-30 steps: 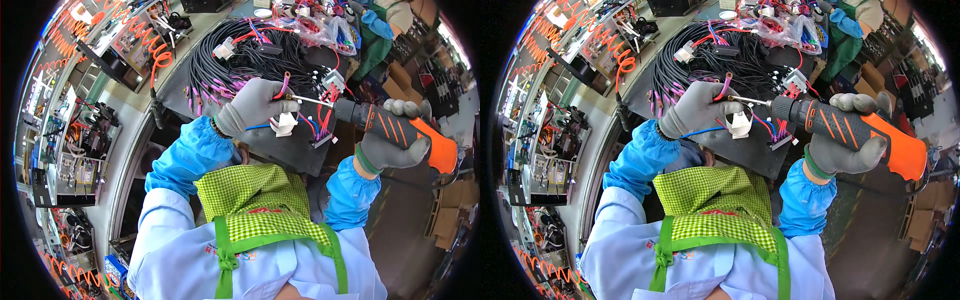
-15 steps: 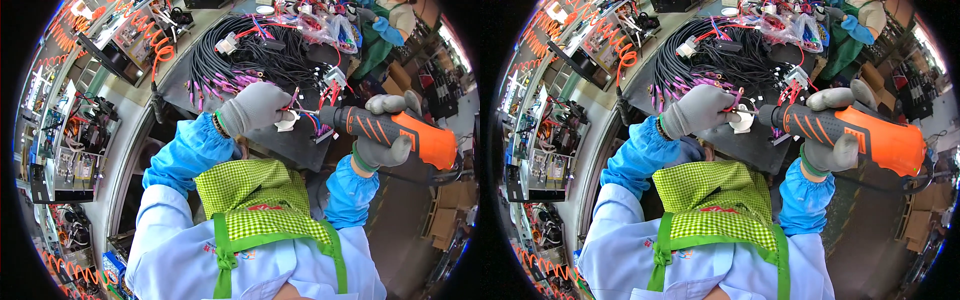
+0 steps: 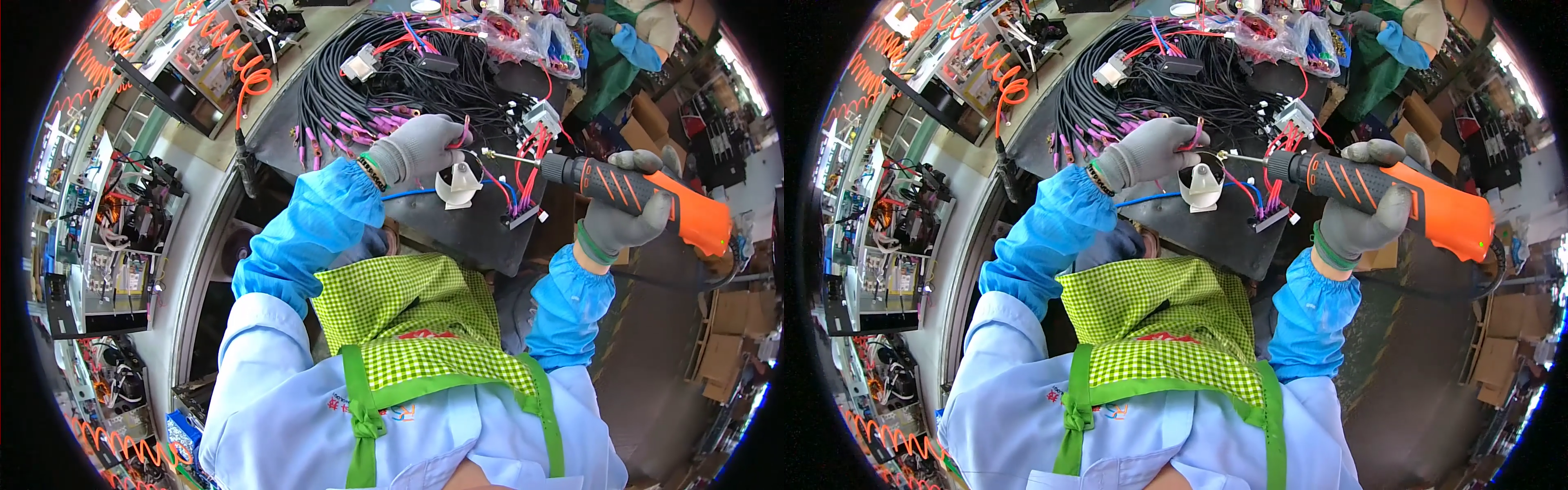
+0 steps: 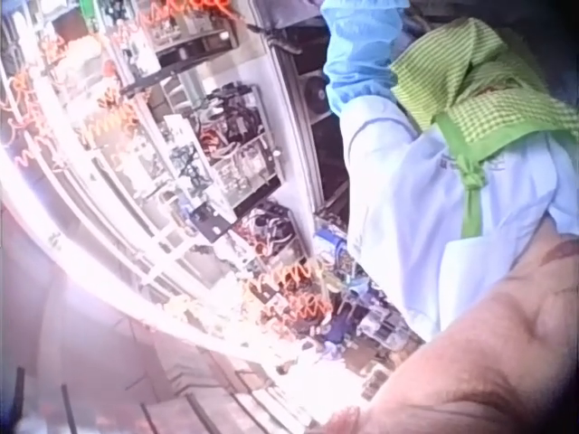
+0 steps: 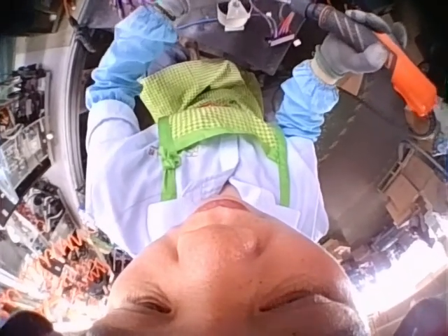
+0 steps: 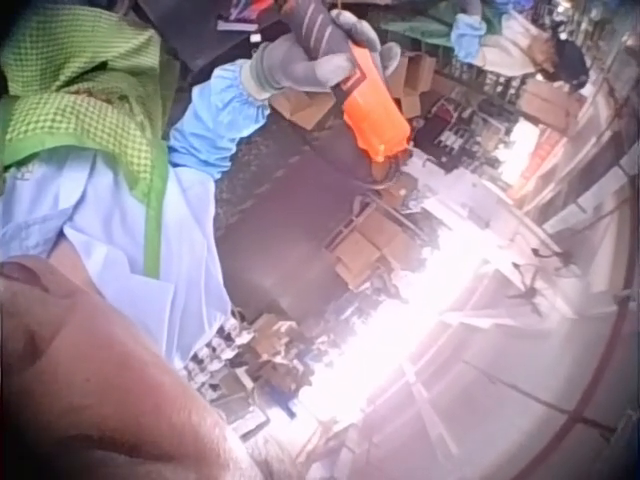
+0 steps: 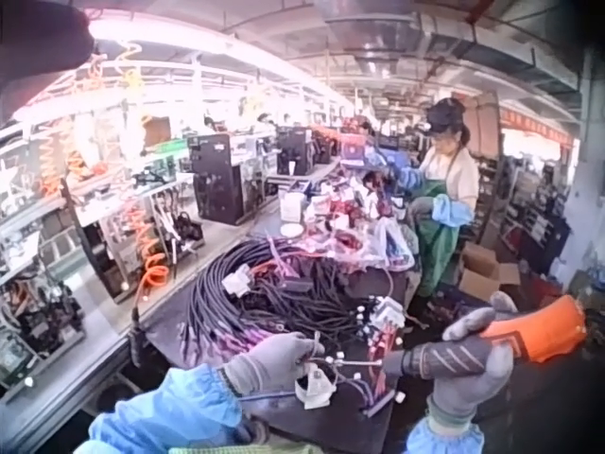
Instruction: The person attaches wire harnesses to electronic components on a workbench using an electric screwdriver to secure screws.
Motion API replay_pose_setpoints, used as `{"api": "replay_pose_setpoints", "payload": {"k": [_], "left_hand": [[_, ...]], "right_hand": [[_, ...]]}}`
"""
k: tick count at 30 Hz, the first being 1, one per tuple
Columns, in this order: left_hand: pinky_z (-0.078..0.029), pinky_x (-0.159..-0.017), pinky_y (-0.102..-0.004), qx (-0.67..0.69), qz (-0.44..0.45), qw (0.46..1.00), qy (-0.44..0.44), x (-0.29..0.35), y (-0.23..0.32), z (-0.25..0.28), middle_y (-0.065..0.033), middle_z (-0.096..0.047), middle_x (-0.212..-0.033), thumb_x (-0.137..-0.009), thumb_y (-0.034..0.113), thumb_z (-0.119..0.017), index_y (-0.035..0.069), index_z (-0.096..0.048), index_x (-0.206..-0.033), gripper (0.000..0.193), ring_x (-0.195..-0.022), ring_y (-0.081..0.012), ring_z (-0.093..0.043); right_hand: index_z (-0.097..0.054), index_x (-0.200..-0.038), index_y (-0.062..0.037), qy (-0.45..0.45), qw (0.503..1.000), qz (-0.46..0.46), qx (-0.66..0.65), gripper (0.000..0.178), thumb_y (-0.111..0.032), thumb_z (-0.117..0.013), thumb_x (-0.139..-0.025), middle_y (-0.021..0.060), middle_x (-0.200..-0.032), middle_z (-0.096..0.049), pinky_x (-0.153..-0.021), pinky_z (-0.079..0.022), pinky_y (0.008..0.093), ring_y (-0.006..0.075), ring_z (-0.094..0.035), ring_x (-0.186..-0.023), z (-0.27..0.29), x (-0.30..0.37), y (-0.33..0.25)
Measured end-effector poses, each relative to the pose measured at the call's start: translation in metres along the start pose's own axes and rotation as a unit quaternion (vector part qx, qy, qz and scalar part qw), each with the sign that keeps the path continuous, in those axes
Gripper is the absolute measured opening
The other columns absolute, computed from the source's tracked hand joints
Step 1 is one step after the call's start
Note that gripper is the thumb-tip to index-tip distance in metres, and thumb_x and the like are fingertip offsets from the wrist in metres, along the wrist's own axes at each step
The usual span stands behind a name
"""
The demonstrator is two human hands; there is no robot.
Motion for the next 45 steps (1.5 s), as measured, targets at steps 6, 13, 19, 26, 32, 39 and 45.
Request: {"api": "replay_pose_setpoints", "payload": {"k": [6,13,19,26,32,39,45], "left_hand": [[-0.052,-0.079,-0.0418,-0.083,0.108,0.981,-0.140,-0.031,0.004,-0.019,-0.0169,-0.069,-0.087,-0.086,0.043,-0.059,0.003,-0.070,-0.090,0.042,-0.088,-0.0347,-0.066],[-0.051,-0.070,-0.0362,-0.019,0.194,0.940,-0.278,-0.059,-0.009,-0.052,-0.0091,-0.071,-0.079,-0.088,0.053,-0.055,0.006,-0.074,-0.083,0.051,-0.072,-0.0233,-0.066],[-0.040,-0.050,-0.0306,0.213,0.261,0.883,-0.326,-0.057,-0.018,-0.075,-0.0012,-0.062,-0.065,-0.089,0.035,-0.062,0.007,-0.071,-0.078,0.031,-0.056,-0.0127,-0.054],[-0.041,-0.053,-0.0253,0.312,0.224,0.874,-0.296,-0.019,-0.012,-0.063,0.0015,-0.064,-0.074,-0.093,0.034,-0.062,0.006,-0.068,-0.089,0.029,-0.063,-0.0070,-0.055],[-0.049,-0.059,-0.0278,0.391,0.181,0.899,-0.083,-0.003,-0.031,-0.065,-0.0023,-0.064,-0.072,-0.096,0.028,-0.059,0.002,-0.067,-0.087,0.029,-0.061,-0.0092,-0.059],[-0.044,-0.055,-0.0241,0.395,0.207,0.880,-0.166,-0.005,-0.014,-0.056,0.0005,-0.068,-0.082,-0.099,0.034,-0.053,0.004,-0.067,-0.098,0.033,-0.064,-0.0061,-0.059],[-0.042,-0.055,-0.0221,0.424,0.206,0.864,-0.180,-0.001,-0.018,-0.063,0.0029,-0.065,-0.078,-0.100,0.036,-0.050,0.005,-0.067,-0.101,0.035,-0.064,-0.0049,-0.057]], "right_hand": [[-0.043,-0.123,0.0072,0.009,0.997,-0.024,0.067,0.068,-0.042,-0.062,-0.081,0.0152,-0.089,-0.063,-0.070,-0.056,0.0374,0.0217,-0.064,-0.073,0.005,0.001,0.020],[-0.043,-0.126,0.0055,0.073,0.994,-0.048,0.065,0.071,-0.047,-0.060,-0.081,0.0113,-0.089,-0.063,-0.069,-0.054,0.0324,0.0198,-0.062,-0.076,0.034,-0.003,0.015],[-0.044,-0.128,0.0018,0.073,0.996,-0.035,0.038,0.062,-0.039,-0.056,-0.084,0.0093,-0.089,-0.062,-0.073,-0.051,0.0343,0.0197,-0.060,-0.078,0.048,0.000,0.003],[-0.044,-0.129,0.0021,0.081,0.995,-0.058,0.016,0.065,-0.043,-0.058,-0.084,0.0092,-0.094,-0.061,-0.074,-0.051,0.0341,0.0184,-0.059,-0.080,0.056,-0.001,0.009],[-0.044,-0.128,0.0031,0.073,0.996,-0.057,-0.008,0.063,-0.041,-0.055,-0.084,0.0107,-0.090,-0.062,-0.073,-0.051,0.0350,0.0193,-0.060,-0.078,0.031,0.001,0.015],[-0.045,-0.125,0.0043,0.071,0.994,-0.083,-0.011,0.063,-0.041,-0.059,-0.083,0.0112,-0.090,-0.063,-0.070,-0.053,0.0349,0.0203,-0.062,-0.076,0.026,0.005,0.036],[-0.045,-0.125,0.0041,0.059,0.995,-0.086,0.001,0.067,-0.044,-0.061,-0.081,0.0100,-0.089,-0.064,-0.071,-0.054,0.0346,0.0189,-0.063,-0.075,0.029,0.008,0.042]]}}
Point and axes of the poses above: each hand's wrist, its own x-axis away from the middle knuckle, its own z-axis out of the back of the hand, y = z × x, the point moved 6 cm from there along -x, towards the middle knuckle
